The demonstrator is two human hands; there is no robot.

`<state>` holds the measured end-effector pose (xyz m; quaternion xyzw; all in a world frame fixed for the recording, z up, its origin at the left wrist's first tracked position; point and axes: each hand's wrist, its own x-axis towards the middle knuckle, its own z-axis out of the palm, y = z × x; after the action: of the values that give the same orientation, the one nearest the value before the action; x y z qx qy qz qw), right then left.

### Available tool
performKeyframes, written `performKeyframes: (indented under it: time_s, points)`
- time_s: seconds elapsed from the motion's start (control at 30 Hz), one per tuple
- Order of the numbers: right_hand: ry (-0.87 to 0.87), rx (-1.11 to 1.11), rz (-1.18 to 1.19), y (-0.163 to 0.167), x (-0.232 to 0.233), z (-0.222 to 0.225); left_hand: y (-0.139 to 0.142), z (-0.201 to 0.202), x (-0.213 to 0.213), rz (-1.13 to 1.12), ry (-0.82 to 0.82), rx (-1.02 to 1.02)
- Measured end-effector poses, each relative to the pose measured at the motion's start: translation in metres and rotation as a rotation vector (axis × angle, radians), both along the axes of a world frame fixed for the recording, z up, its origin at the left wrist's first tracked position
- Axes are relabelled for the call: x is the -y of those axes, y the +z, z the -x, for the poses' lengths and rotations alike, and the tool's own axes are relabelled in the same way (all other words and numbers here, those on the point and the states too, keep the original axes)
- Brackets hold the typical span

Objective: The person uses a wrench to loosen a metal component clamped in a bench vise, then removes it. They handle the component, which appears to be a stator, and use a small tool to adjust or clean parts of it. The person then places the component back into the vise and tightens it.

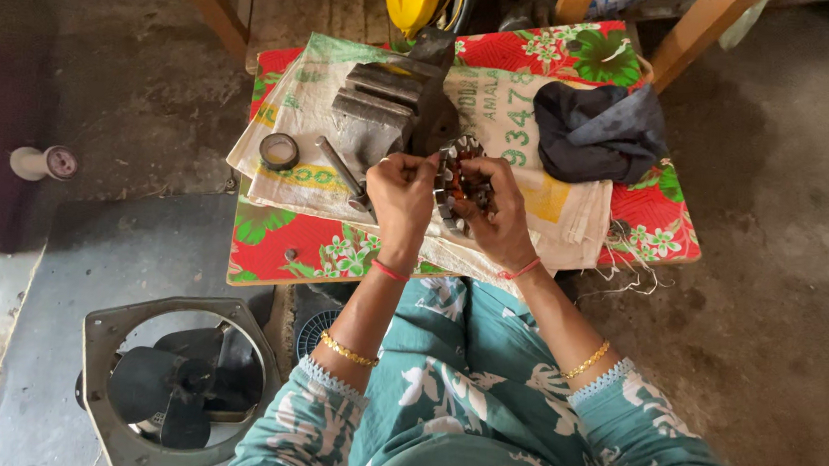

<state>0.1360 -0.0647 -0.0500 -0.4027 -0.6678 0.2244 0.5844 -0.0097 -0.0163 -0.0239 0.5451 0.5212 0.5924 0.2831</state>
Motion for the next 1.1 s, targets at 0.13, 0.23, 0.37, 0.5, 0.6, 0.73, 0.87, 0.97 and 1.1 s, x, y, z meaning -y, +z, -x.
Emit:
performKeyframes:
  time_s: [0.13, 0.23, 0.37, 0.5, 0.6, 0.73, 0.87, 0.97, 1.1]
  points:
    - [-0.004, 0.026, -0.026, -0.002, 0.002, 0.000, 0.011, -0.004, 0.007, -0.004, 0.070, -0.303]
    - [0.055, -0.025, 0.022, -0.003, 0.003, -0.002, 0.016, -0.003, 0.014, 0.000, 0.087, -0.381]
    - [0.107, -0.081, 0.114, -0.001, 0.003, -0.002, 0.018, 0.004, 0.013, -0.008, 0.098, -0.473]
    - [0.164, -0.090, 0.155, 0.012, 0.004, -0.004, 0.015, 0.010, 0.005, -0.064, 0.028, -0.448]
    - [0.139, 0.010, 0.129, 0.029, 0.003, -0.004, 0.011, 0.016, -0.005, 0.133, -0.200, -0.174]
    - [0.011, 0.220, 0.124, 0.049, -0.005, 0.000, 0.006, 0.023, -0.015, 0.397, -0.409, 0.259]
    - [0.004, 0.410, 0.047, 0.061, -0.028, -0.001, 0.003, 0.024, -0.023, 0.268, -0.458, 0.134]
    - [0.091, 0.318, 0.258, 0.065, -0.041, -0.008, 0.005, 0.019, -0.028, 0.179, -0.477, 0.115]
    - [0.143, 0.442, 0.118, 0.070, -0.053, -0.017, 0.015, 0.016, -0.021, 0.086, -0.344, -0.091]
